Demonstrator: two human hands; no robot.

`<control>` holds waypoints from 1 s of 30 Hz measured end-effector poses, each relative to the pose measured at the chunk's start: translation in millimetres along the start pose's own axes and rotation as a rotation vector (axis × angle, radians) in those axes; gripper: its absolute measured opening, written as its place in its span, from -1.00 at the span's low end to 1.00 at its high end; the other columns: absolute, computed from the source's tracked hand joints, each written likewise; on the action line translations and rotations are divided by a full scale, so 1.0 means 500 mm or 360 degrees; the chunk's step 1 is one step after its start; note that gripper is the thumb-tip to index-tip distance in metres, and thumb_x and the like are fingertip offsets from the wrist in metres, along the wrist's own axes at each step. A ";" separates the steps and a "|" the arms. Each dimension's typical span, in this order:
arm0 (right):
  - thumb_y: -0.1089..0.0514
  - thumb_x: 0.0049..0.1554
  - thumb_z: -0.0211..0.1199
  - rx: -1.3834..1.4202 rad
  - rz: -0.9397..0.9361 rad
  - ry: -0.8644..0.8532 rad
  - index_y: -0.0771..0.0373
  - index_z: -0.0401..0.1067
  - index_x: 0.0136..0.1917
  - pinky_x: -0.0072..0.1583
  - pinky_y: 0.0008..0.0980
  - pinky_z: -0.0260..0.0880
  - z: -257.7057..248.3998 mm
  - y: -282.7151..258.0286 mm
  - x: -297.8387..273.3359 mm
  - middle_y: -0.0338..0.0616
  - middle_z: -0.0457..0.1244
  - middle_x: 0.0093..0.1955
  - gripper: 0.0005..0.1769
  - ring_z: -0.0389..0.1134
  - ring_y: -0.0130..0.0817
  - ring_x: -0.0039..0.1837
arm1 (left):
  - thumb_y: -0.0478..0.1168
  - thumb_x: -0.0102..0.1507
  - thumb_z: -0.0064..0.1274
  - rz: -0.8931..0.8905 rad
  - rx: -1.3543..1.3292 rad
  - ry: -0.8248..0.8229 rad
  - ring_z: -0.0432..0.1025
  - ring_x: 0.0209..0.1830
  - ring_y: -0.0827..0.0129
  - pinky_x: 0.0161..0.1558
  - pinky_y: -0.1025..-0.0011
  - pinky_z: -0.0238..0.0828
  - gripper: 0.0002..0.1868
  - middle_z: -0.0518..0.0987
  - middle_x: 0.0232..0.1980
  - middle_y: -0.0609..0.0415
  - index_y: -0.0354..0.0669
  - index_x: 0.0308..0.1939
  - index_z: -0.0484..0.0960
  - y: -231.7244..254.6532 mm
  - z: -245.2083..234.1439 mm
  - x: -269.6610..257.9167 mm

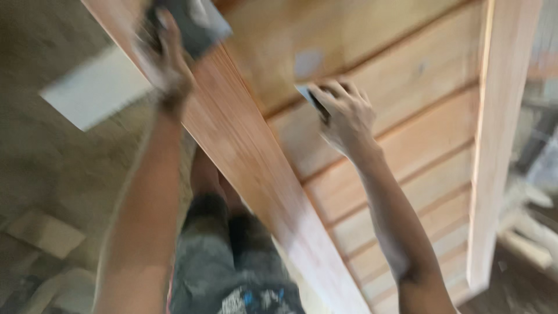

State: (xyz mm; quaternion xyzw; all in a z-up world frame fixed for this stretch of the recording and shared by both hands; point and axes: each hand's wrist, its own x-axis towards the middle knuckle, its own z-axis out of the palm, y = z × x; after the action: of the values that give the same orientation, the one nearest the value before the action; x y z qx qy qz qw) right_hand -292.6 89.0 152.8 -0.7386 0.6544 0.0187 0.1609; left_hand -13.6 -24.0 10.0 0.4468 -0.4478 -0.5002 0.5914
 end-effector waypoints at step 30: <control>0.27 0.27 0.13 0.1917 0.1172 0.0418 0.31 0.39 0.38 0.23 -0.11 0.45 -0.003 0.090 -0.346 0.04 0.35 0.28 -0.59 0.39 -0.12 0.30 | 0.00 0.59 -0.14 -0.0100 0.0129 -0.0069 0.13 -0.21 0.39 -0.17 0.35 0.00 -0.61 0.28 -0.18 0.10 -0.25 -0.15 0.31 -0.060 -0.022 0.004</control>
State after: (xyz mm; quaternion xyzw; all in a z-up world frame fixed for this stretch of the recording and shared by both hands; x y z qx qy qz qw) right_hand -361.3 250.8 186.1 -0.2489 0.7717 -0.3815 0.4438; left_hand -8.4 -28.1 -21.5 0.4733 -0.4662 -0.5094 0.5470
